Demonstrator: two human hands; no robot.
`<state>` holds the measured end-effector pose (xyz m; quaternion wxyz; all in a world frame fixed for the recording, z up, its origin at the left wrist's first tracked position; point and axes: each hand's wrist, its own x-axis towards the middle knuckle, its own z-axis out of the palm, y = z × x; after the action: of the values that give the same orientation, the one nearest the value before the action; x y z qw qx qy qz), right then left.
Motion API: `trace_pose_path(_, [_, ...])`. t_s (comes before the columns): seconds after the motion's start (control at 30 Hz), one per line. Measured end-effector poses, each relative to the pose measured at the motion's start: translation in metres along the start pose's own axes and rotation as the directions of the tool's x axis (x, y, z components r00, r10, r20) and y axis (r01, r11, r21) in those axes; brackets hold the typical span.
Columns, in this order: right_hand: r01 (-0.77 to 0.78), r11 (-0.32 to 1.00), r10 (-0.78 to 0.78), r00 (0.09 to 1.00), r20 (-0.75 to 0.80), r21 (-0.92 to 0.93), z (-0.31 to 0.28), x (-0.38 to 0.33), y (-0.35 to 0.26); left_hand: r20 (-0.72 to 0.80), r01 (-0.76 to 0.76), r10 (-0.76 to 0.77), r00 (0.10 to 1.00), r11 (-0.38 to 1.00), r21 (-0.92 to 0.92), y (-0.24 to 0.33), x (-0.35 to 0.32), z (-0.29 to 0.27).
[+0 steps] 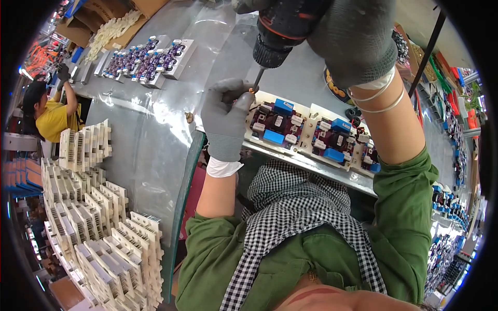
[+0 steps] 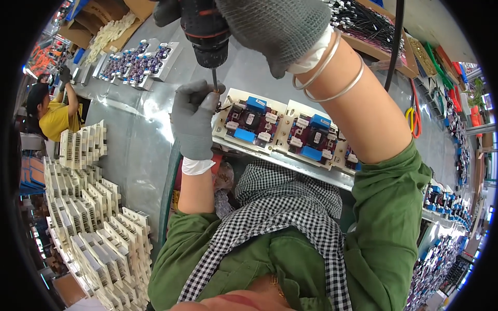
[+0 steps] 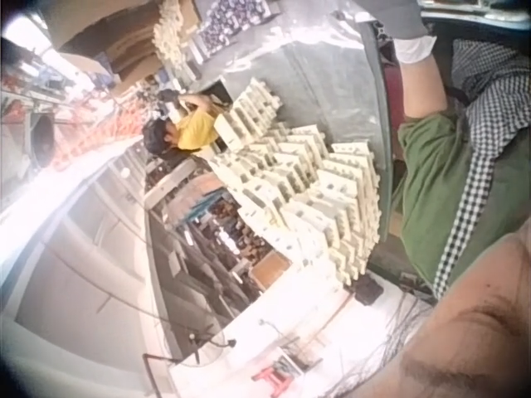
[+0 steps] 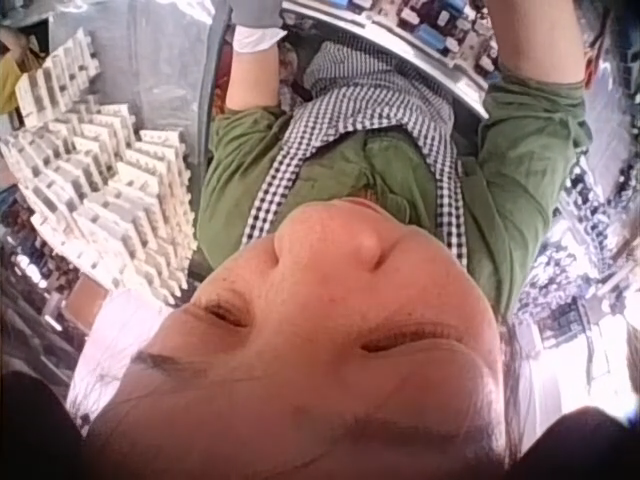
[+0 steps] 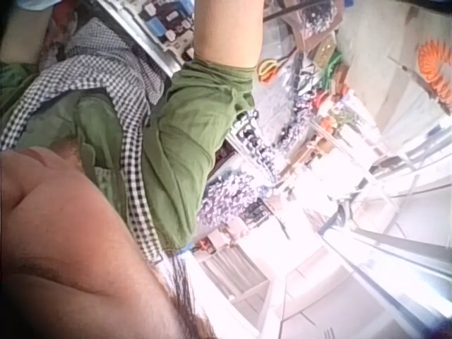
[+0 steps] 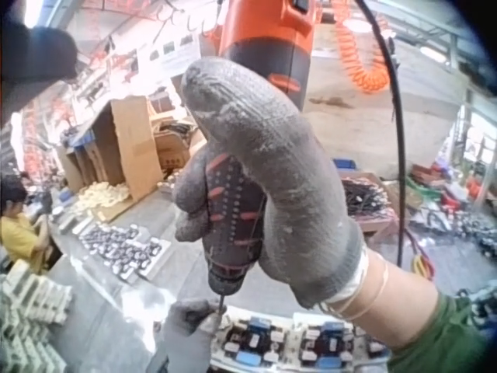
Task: Assembling components and using an electric screwdriver to fasten them onto circuit boards at a factory workbench.
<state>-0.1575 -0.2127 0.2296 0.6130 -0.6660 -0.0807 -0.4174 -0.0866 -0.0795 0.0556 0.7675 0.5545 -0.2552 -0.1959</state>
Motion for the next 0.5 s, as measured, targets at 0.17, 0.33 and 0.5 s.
trace_pose_path(0.17, [-0.025,1.000,0.025,1.000,0.010,-0.007,0.000,-0.003,0.007,-0.011,-0.025,0.025,1.000,0.999,-0.044,-0.002,0.005,-0.003])
trace_pose_path(0.33, [-0.040,0.999,0.040,0.999,0.030,0.002,-0.006,-0.007,0.007,-0.015,-0.051,0.050,0.999,0.996,-0.080,-0.012,0.009,-0.007])
trace_pose_path(0.5, [-0.055,0.998,0.053,0.997,0.056,0.027,-0.003,-0.009,0.010,-0.036,-0.060,0.057,0.998,0.994,-0.090,-0.011,0.009,-0.007])
